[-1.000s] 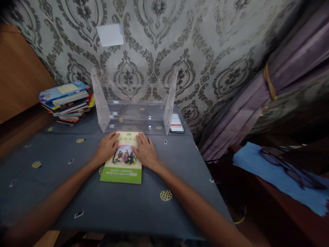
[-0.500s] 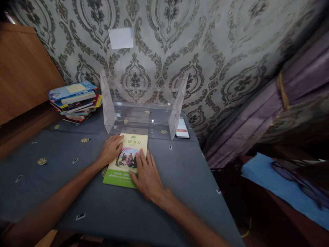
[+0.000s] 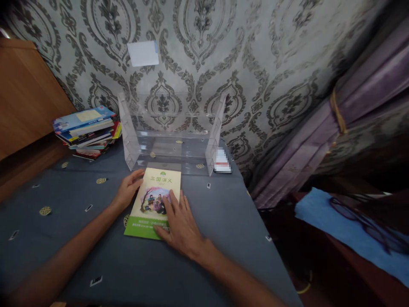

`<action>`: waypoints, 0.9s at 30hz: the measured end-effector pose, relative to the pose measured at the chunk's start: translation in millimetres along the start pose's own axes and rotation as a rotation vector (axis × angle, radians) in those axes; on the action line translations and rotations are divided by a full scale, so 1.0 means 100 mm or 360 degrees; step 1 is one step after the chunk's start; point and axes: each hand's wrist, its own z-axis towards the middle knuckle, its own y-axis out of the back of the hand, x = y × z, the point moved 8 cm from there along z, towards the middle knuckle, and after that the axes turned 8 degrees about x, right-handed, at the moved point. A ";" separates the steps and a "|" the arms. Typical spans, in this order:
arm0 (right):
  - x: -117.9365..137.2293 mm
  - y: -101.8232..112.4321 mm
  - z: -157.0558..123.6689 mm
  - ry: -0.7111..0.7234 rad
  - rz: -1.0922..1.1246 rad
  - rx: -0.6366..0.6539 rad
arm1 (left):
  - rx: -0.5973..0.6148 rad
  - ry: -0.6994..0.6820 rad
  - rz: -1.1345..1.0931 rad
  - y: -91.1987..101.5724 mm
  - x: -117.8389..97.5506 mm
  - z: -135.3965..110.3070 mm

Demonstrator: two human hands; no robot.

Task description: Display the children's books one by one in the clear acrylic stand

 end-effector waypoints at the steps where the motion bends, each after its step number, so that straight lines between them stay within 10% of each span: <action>1: -0.01 -0.01 0.00 0.0000 0.0007 0.0000 | -0.0052 0.0099 -0.0118 0.00 0.06 -0.02; 10: -0.11 0.12 0.01 -0.0137 0.0117 -0.0210 | -0.0097 0.0337 -0.0531 -0.21 0.05 -0.21; 22: -0.52 0.42 0.11 -0.0289 0.1819 -0.0768 | -0.0129 -0.0070 -0.0515 -0.47 -0.53 -0.21; 27: -0.58 0.74 0.06 -0.0394 0.1736 -0.1201 | -0.0134 -0.0246 -0.0370 -0.67 -0.84 -0.12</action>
